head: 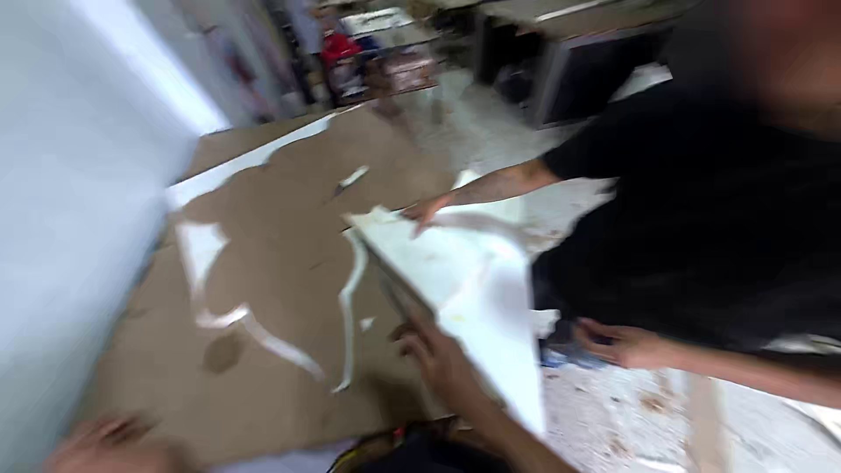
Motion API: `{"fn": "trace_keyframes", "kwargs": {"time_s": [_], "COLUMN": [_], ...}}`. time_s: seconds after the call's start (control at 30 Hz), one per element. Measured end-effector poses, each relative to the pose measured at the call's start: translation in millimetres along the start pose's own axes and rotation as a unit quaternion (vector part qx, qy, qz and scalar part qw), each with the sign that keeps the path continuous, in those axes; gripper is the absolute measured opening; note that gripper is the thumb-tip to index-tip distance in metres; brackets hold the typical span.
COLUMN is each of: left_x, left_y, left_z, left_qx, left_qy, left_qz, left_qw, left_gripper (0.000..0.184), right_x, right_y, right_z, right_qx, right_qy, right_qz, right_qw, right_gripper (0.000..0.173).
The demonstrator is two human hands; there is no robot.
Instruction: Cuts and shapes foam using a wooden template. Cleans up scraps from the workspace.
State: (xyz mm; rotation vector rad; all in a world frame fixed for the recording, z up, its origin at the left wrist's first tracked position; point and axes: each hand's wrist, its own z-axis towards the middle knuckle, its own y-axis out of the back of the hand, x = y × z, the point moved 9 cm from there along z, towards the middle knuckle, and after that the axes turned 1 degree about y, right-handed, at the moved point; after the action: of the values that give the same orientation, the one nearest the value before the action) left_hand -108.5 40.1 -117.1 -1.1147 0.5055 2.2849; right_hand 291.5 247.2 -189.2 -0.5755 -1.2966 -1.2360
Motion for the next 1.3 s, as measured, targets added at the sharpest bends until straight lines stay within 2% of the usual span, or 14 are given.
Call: {"fn": "trace_keyframes", "kwargs": {"time_s": [0.03, 0.07, 0.13, 0.23, 0.37, 0.47, 0.53, 0.63, 0.77, 0.87, 0.97, 1.13, 1.2, 1.3], "left_x": [43, 79, 130, 206, 297, 362, 396, 446, 506, 535, 536, 566, 559, 523], "left_y": [23, 34, 41, 50, 55, 52, 39, 2, -39, -50, -67, -52, -54, -61], "left_z": [-13, -23, -39, -33, 25, 92, 146, 218, 263, 268, 265, 270, 262, 238], "left_qx": [-0.070, -0.128, -0.163, -0.124, -0.018, 0.070, 0.123, 0.189, 0.236, 0.246, 0.249, 0.241, 0.248, 0.257], "left_qy": [-0.034, -0.032, 0.053, 0.189, 0.349, 0.338, 0.305, 0.264, 0.284, 0.287, 0.269, 0.294, 0.307, 0.317], "left_qz": [0.067, 0.105, 0.144, 0.190, 0.272, 0.339, 0.353, 0.353, 0.362, 0.385, 0.417, 0.456, 0.446, 0.438], "left_qw": [0.995, 0.986, 0.975, 0.955, 0.897, 0.875, 0.876, 0.878, 0.856, 0.842, 0.832, 0.805, 0.803, 0.801], "left_gripper": [0.032, 0.032, 0.032, 0.031, 0.025, 0.027, 0.028, 0.031, 0.047, 0.059, 0.059, 0.075, 0.078, 0.075], "right_x": [-26, -45, -71, -103, -135, -142, -145, -152, -160, -151, -149, -157, -162, -172], "right_y": [-19, -32, -53, -87, -148, -193, -227, -270, -305, -316, -314, -309, -294, -255], "right_z": [-2, -1, -12, -37, -52, -42, -28, -4, 15, 18, 11, 10, 5, -8], "right_qx": [0.000, -0.006, -0.009, 0.037, 0.138, 0.186, 0.200, 0.213, 0.211, 0.196, 0.185, 0.167, 0.174, 0.188], "right_qy": [0.003, 0.013, 0.008, -0.100, -0.194, -0.197, -0.193, -0.232, -0.277, -0.249, -0.217, -0.203, -0.206, -0.201], "right_qz": [-0.055, -0.089, -0.096, -0.065, -0.037, -0.084, -0.131, -0.213, -0.274, -0.271, -0.290, -0.303, -0.301, -0.306], "right_qw": [0.998, 0.996, 0.995, 0.992, 0.971, 0.959, 0.952, 0.925, 0.897, 0.909, 0.914, 0.916, 0.915, 0.911], "right_gripper": [0.040, 0.040, 0.043, 0.040, 0.024, 0.023, 0.031, 0.043, 0.049, 0.050, 0.049, 0.030, 0.028, 0.030]}}
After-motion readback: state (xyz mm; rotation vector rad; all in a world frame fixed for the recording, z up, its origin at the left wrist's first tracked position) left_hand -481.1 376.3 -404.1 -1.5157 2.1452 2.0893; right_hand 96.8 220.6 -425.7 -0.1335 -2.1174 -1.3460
